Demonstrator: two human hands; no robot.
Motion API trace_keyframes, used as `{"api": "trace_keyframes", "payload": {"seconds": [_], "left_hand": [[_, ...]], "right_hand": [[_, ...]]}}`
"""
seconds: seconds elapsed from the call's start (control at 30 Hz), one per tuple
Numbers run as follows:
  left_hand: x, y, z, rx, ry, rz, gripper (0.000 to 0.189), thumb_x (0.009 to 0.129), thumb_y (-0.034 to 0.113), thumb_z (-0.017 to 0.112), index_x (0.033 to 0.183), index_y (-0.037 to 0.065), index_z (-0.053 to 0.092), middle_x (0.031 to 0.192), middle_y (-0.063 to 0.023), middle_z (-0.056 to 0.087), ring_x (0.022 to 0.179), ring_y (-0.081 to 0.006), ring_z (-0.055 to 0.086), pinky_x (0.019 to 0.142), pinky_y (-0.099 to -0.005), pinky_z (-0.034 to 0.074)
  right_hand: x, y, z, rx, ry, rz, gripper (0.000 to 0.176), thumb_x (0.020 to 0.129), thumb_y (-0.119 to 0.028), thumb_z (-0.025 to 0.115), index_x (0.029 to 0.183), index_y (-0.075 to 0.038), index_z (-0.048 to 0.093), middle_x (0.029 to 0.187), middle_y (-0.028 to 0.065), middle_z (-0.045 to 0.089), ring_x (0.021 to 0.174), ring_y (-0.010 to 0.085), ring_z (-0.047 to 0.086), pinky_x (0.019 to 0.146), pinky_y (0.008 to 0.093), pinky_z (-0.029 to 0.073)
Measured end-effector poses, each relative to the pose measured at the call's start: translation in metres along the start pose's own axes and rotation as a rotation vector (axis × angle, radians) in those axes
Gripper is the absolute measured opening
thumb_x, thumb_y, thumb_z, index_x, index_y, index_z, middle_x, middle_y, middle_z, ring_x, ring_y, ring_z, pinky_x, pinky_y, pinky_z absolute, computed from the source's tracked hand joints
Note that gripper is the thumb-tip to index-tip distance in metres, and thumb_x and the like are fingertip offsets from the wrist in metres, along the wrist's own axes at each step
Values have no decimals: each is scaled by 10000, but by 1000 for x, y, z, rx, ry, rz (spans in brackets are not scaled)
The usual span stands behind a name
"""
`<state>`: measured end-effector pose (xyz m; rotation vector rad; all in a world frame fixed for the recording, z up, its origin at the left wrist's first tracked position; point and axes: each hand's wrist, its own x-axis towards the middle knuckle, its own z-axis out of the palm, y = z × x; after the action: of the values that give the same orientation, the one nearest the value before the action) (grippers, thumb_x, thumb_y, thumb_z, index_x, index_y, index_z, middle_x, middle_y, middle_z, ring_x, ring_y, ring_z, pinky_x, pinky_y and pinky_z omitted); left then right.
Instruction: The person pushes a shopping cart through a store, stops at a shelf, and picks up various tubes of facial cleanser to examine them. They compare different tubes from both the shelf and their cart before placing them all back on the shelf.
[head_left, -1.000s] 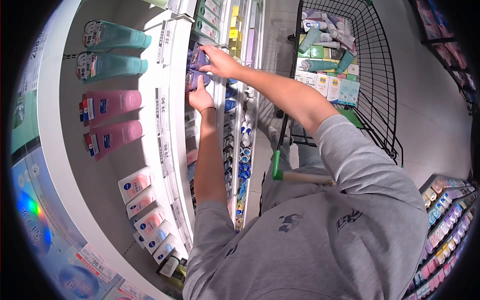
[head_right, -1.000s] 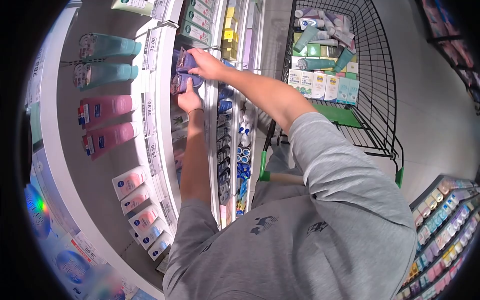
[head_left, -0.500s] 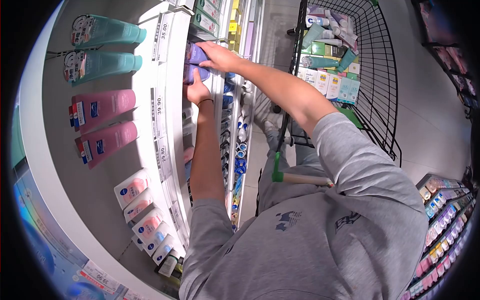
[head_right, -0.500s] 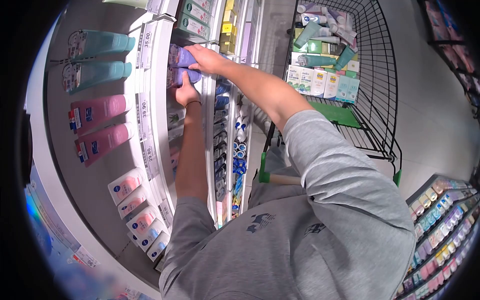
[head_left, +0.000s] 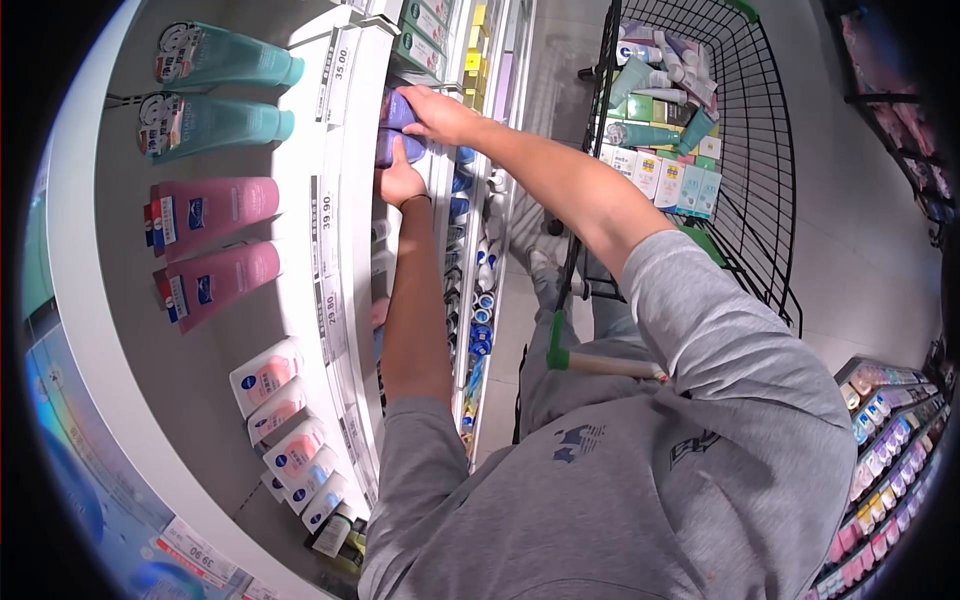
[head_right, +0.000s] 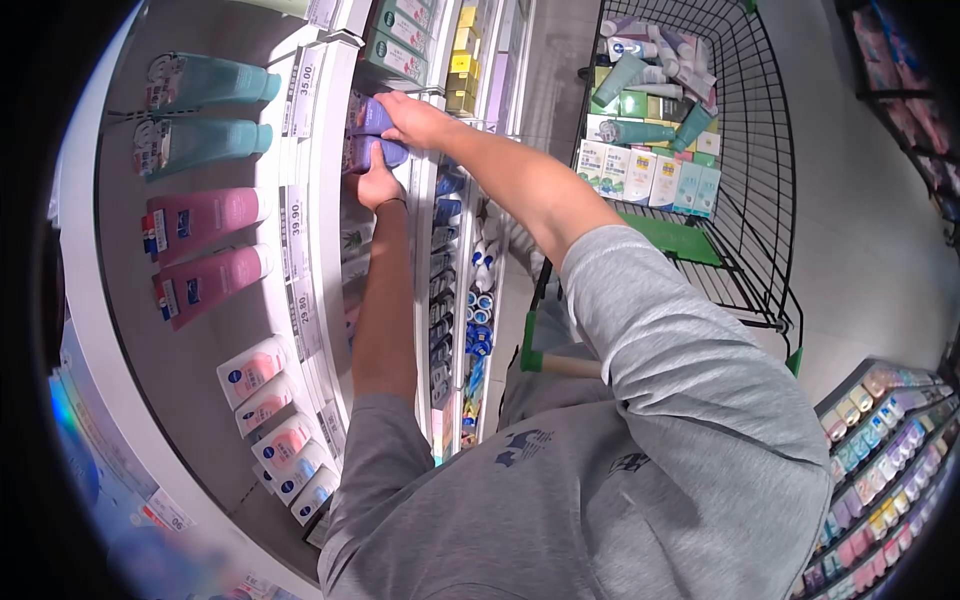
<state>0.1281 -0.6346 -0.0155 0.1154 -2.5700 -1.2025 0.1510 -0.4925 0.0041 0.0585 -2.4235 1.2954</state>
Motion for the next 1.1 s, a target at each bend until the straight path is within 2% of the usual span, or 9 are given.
{"api": "trace_keyframes", "payload": {"seconds": [0.13,0.2,0.47,0.53,0.7,0.8,0.87,0.9,1.1], "left_hand": [[9,-2,9,-3,-70,-21,691,758,503,728,1155,-42,575,1133,-193,638,1017,-327,619,875,-402,468],[6,-4,10,11,22,80,664,770,491,721,1133,-50,591,1137,-197,635,1014,-328,619,870,-401,468],[11,-17,16,-46,29,151,553,790,448,712,1017,-52,649,996,-220,675,915,-337,648,826,-401,476],[6,-9,5,-76,-72,88,562,761,326,773,1125,-58,582,1085,-231,631,912,-362,624,830,-426,483],[9,-7,3,6,-90,85,518,771,274,773,1113,-65,581,1061,-217,639,861,-329,641,799,-402,504],[-2,9,-5,-221,-81,45,516,791,200,760,1171,-66,531,1122,-199,612,902,-275,634,818,-378,511],[-4,11,-6,-394,-130,66,601,814,314,734,1216,-64,496,1179,-195,601,1012,-250,603,880,-348,458],[4,-6,5,-507,-156,74,556,836,216,716,1247,-57,460,1170,-175,605,1001,-234,601,877,-336,465],[-21,17,-21,-576,-229,-16,514,846,111,693,1244,-100,445,1126,-189,619,977,-224,609,868,-335,480]], "right_hand": [[1,3,-3,-22,-5,-19,637,829,-196,682,1336,-4,349,1217,225,500,1093,399,533,934,426,450],[1,5,-3,-32,-14,-14,638,831,-202,680,1338,-2,348,1218,227,500,1089,400,536,927,428,454],[1,3,-2,-77,-20,23,653,840,-235,674,1352,-1,342,1218,233,515,1086,397,545,919,427,461],[1,2,-2,-75,-17,45,665,837,-235,677,1357,2,338,1226,232,518,1094,392,544,926,423,461],[-5,-2,-1,-70,-2,60,672,838,-228,674,1366,6,328,1236,230,515,1102,387,542,935,419,459],[-6,-9,-5,-66,-20,98,676,845,-215,665,1375,12,313,1250,232,510,1113,385,538,942,415,457],[-8,-14,-10,-74,-40,133,682,848,-209,661,1381,18,302,1257,234,506,1120,384,536,945,413,456],[-10,-16,-12,-72,-52,152,693,849,-204,658,1386,27,288,1265,239,501,1125,383,534,948,411,456],[-53,-31,-10,15,65,164,703,844,-136,622,1408,28,236,1310,277,448,1158,421,496,970,434,441]]}}
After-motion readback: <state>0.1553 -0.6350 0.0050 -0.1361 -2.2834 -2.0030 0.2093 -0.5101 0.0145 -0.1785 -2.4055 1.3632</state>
